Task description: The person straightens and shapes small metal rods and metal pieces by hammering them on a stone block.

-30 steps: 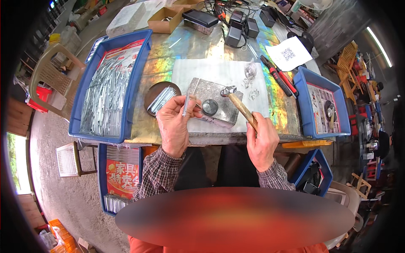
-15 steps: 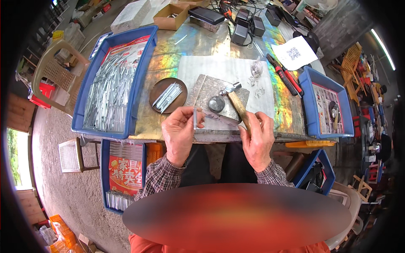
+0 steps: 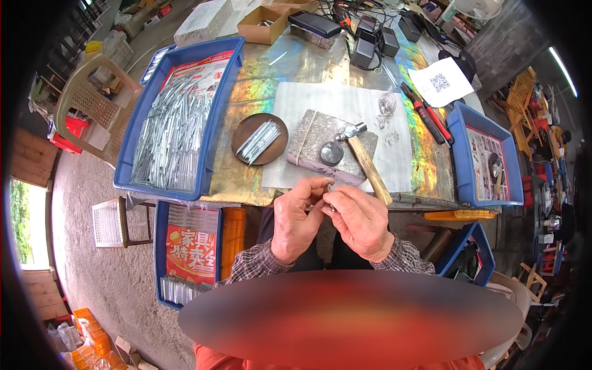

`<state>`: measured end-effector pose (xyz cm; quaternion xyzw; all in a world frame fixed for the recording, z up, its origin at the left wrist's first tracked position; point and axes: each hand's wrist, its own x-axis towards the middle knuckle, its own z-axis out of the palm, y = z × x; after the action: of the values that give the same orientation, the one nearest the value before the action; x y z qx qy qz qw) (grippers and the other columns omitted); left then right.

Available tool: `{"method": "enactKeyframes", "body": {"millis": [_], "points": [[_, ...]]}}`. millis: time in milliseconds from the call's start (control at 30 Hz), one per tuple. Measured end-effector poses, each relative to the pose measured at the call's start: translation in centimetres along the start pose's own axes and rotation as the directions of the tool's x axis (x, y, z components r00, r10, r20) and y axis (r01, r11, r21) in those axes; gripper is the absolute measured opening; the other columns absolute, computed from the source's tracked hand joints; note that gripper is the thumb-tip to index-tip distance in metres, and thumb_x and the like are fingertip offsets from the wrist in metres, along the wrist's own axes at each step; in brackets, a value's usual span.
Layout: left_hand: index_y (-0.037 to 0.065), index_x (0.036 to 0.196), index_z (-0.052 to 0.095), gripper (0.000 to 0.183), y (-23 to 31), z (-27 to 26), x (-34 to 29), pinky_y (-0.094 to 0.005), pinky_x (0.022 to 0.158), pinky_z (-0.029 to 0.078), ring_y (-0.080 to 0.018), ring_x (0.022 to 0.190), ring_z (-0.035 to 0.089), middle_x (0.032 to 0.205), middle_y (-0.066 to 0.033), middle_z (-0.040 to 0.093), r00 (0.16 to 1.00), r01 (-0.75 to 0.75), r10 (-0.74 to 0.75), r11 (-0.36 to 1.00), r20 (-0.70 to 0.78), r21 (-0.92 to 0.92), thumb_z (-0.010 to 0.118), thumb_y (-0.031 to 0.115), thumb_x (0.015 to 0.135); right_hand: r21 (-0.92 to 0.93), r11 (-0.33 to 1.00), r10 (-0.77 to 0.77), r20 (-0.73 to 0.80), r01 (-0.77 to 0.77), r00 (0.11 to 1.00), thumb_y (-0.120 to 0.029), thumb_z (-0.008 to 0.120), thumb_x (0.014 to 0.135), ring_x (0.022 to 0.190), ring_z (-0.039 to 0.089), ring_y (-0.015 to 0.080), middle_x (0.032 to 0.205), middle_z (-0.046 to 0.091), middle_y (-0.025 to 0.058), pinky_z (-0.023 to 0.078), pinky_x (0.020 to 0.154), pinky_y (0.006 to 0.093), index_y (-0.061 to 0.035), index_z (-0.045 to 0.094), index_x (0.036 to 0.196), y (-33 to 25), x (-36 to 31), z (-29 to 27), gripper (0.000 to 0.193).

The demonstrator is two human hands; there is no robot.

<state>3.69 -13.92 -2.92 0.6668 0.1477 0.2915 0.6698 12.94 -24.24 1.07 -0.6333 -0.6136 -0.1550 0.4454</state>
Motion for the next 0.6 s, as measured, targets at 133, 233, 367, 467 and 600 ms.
{"method": "enactKeyframes", "body": {"millis": [133, 233, 367, 467, 600], "points": [[0.0, 0.107, 0.06, 0.03, 0.5, -0.6, -0.1, -0.0268, 0.068, 0.052, -0.0154, 0.075, 0.066, 0.085, -0.0105, 0.065, 0.998, 0.019, -0.022, 0.999, 0.054, 0.051, 0.06, -0.009, 0.078, -0.009, 0.999, 0.032, -0.009, -0.032, 0.999, 0.001, 0.07, 0.074, 0.063, 0.06, 0.0263, 0.081, 0.061, 0.0121, 0.048, 0.052, 0.0333, 0.0022, 0.06, 0.099, -0.4, 0.5, -0.1, 0.026], [0.0, 0.104, 0.06, 0.029, 1.8, -0.9, 0.1, -0.0294, 0.068, 0.052, -0.0207, 0.075, 0.066, 0.085, -0.0129, 0.065, 0.996, -0.01, -0.004, 0.989, 0.092, 0.147, 0.062, -0.008, 0.077, 0.086, 0.975, 0.205, 0.01, -0.205, 0.979, -0.002, 0.067, 0.079, 0.06, 0.059, 0.0252, 0.075, 0.059, 0.0119, 0.046, 0.05, 0.0319, 0.0004, 0.061, 0.094, -0.6, 0.8, -0.4, 0.016], [-0.001, 0.101, 0.061, 0.029, 2.4, -1.8, 0.3, -0.0352, 0.066, 0.05, -0.0299, 0.075, 0.062, 0.083, -0.0156, 0.063, 0.952, -0.295, 0.219, 0.849, 0.215, 0.44, 0.066, -0.007, 0.072, 0.388, 0.701, 0.584, 0.169, -0.598, 0.794, -0.006, 0.058, 0.089, 0.053, 0.054, 0.0118, 0.069, 0.057, 0.0061, 0.041, 0.046, 0.0238, 0.0006, 0.061, 0.089, -0.4, 1.1, -0.6, 0.007], [-0.001, 0.097, 0.062, 0.027, 2.2, -2.1, 0.1, -0.0376, 0.065, 0.048, -0.0326, 0.074, 0.059, 0.081, -0.0153, 0.062, 0.936, -0.342, 0.269, 0.845, 0.226, 0.412, 0.066, -0.007, 0.071, 0.524, 0.498, 0.649, 0.302, -0.691, 0.698, -0.009, 0.056, 0.093, 0.052, 0.05, 0.0032, 0.071, 0.056, -0.0002, 0.038, 0.046, 0.0182, 0.0017, 0.061, 0.091, -0.3, 0.8, -0.6, 0.012], [-0.001, 0.092, 0.064, 0.022, 1.8, -3.0, 0.5, -0.037, 0.065, 0.048, -0.0322, 0.073, 0.06, 0.081, -0.0149, 0.063, 0.939, -0.344, 0.292, 0.832, 0.183, 0.435, 0.065, -0.008, 0.071, 0.509, 0.545, 0.657, 0.234, -0.666, 0.717, -0.005, 0.058, 0.091, 0.055, 0.05, 0.0028, 0.072, 0.056, 0.0004, 0.038, 0.048, 0.018, 0.0012, 0.059, 0.1, -0.9, 0.4, -0.1, 0.011]]}}
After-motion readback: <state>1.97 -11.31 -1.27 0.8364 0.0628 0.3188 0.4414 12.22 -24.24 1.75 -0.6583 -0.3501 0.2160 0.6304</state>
